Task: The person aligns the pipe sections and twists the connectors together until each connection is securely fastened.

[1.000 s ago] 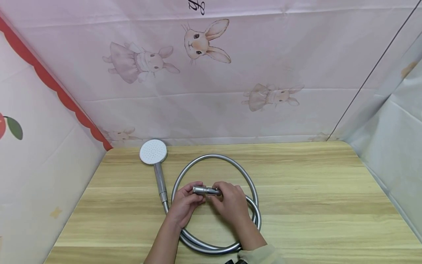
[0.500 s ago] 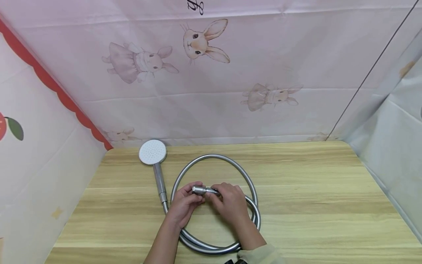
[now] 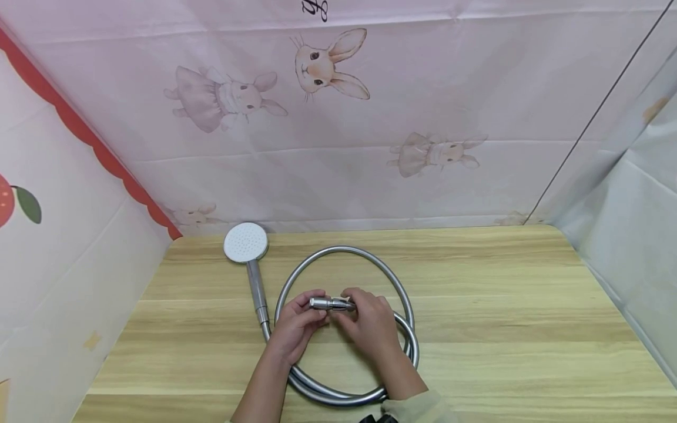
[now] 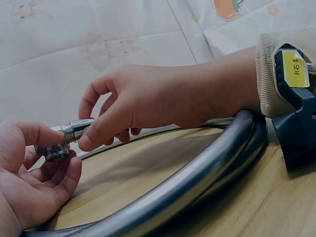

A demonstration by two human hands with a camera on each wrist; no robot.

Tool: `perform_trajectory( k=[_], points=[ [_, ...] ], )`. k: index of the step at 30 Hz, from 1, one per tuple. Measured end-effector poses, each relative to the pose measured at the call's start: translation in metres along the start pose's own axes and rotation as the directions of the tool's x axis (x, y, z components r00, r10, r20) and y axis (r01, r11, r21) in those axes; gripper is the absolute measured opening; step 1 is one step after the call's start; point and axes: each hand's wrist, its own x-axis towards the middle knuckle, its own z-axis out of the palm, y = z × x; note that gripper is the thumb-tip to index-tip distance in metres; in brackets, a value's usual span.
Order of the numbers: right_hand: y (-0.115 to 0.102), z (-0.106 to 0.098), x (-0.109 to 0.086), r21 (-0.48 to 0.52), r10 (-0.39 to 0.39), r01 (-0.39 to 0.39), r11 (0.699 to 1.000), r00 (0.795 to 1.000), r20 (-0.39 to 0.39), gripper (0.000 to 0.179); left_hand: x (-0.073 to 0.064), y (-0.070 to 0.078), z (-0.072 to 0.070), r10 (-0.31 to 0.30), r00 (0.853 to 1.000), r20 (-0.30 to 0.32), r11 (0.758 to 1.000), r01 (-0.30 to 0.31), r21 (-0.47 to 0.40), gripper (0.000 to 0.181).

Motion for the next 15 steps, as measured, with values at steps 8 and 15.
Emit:
perform_trajectory(
  k=[8,15],
  points=[
    [0.0002,0.0008,0.0003,-0.008,0.01,-0.01,1.0,1.0,0.014,0.029,0.0008,0.0009,0.0012,-0.013,1.0,-0.01,1.0,0.013,0.009,0.049],
    [0.0009,0.0013,0.0,-0.01,-0.015,0.015,1.0,1.0,0.012,0.022,0.002,0.001,0.001,-0.021,1.0,-0.011,1.0,0.021,0.016,0.048]
  ],
)
